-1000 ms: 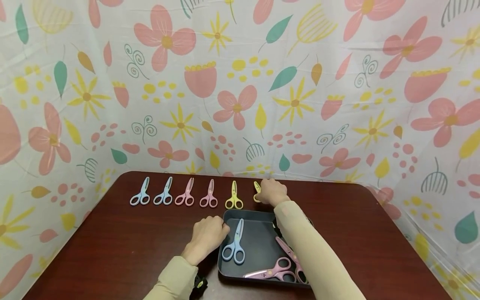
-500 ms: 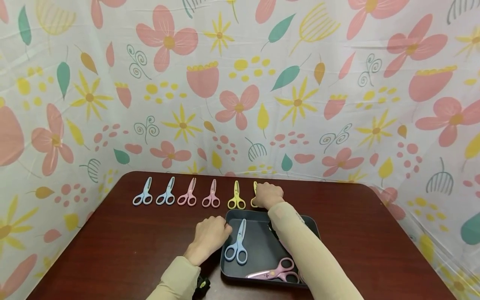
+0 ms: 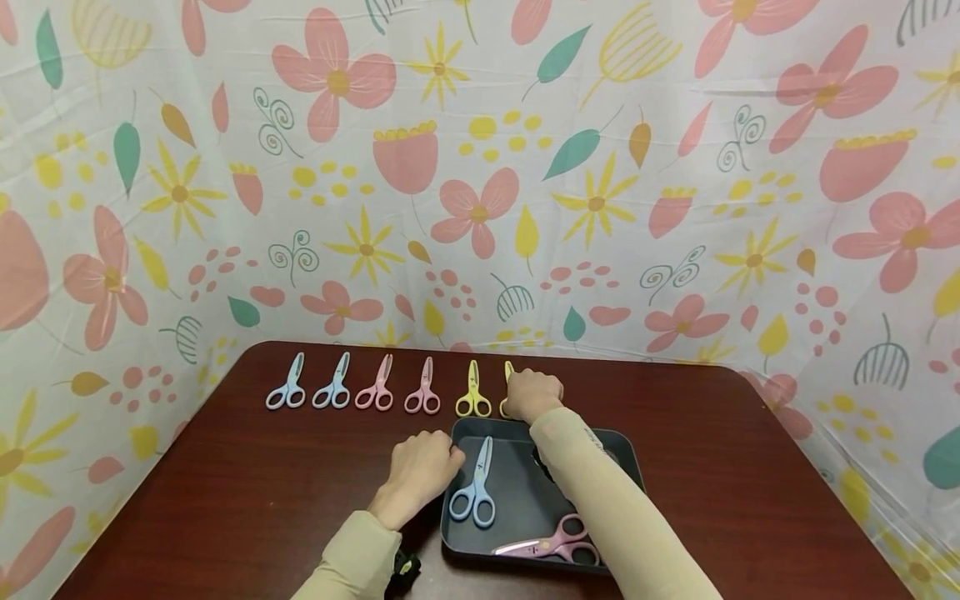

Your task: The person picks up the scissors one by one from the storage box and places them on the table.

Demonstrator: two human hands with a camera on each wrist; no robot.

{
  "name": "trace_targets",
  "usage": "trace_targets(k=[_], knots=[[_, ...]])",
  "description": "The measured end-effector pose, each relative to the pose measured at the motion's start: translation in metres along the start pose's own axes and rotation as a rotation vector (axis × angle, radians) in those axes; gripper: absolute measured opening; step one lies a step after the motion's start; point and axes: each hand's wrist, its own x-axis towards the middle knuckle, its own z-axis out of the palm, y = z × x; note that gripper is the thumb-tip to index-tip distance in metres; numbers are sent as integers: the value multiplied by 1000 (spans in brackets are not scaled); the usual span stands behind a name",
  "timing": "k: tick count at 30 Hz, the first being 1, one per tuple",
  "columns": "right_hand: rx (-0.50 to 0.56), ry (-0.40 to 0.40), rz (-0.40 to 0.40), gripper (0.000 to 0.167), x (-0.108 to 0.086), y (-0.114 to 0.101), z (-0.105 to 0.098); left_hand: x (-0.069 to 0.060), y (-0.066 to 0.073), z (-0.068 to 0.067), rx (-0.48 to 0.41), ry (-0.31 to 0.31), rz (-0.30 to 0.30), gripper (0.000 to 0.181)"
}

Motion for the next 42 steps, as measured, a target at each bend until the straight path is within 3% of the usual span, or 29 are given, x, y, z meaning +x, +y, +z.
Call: trace_targets(k=[16,21,29,42], knots=[[-1,-12,-4,18,1,0,3,0,-2,1,6,22,12,35],[11,-21,-15,26,-4,5,-1,0,-1,0,-4,16,14,36],[-3,3,-43,35,-12,18,-20,0,-2,1,-15,10,13,36],[-147,92,-166,25,-34,42,-57,1,-1,-1,-16,1,19,36]])
